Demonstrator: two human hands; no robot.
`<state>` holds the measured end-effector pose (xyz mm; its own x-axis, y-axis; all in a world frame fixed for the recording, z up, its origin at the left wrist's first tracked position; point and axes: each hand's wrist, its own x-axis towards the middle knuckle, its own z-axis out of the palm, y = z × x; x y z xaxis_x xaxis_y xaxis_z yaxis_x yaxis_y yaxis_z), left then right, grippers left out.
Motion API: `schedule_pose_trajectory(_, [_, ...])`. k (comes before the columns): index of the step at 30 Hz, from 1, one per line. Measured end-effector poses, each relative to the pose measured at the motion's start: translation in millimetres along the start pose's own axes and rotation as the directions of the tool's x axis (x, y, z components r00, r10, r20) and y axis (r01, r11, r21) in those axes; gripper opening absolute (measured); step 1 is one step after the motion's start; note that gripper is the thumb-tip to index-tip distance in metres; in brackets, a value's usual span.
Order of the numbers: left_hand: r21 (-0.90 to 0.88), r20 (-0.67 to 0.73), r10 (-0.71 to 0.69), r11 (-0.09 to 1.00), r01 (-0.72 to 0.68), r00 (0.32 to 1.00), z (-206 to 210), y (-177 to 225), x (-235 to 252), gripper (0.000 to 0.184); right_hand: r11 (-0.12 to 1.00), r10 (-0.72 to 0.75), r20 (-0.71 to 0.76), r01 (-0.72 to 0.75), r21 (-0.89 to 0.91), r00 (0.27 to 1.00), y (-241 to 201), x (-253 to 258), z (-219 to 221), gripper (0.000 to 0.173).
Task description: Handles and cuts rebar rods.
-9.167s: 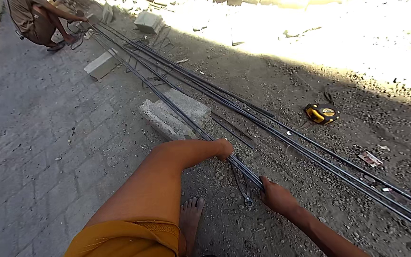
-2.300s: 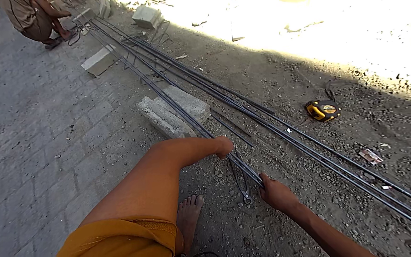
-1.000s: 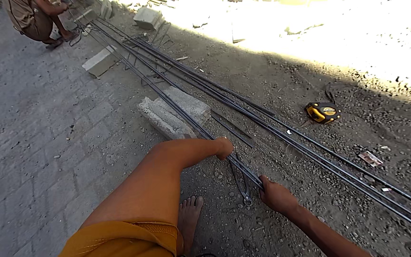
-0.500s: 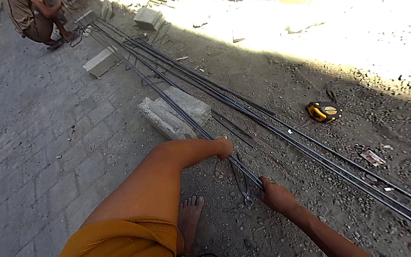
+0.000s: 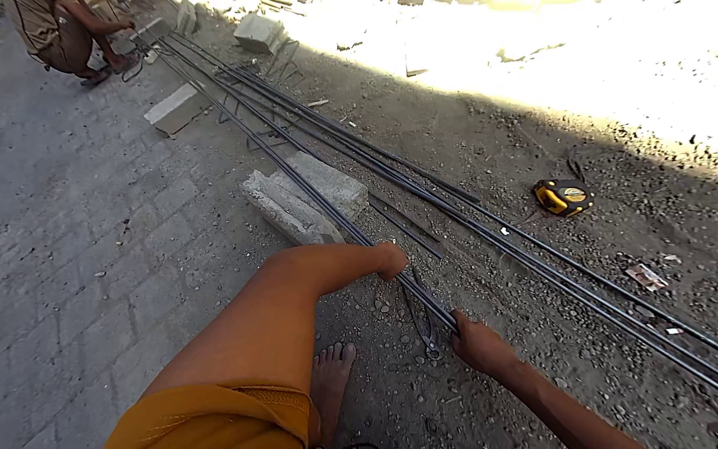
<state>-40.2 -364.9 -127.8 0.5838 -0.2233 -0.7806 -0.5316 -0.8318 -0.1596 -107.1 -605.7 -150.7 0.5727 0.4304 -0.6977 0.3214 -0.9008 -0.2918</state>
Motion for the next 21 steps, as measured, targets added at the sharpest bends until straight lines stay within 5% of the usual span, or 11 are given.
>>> schedule_pose_trajectory(21, [0.023, 0.011, -0.006, 1.0, 0.005, 1.0, 0.2, 0.0, 2.8, 0.027, 1.0, 0.0, 0.015, 0.0, 0.004, 1.0, 1.1, 2.6, 0.9, 0.038])
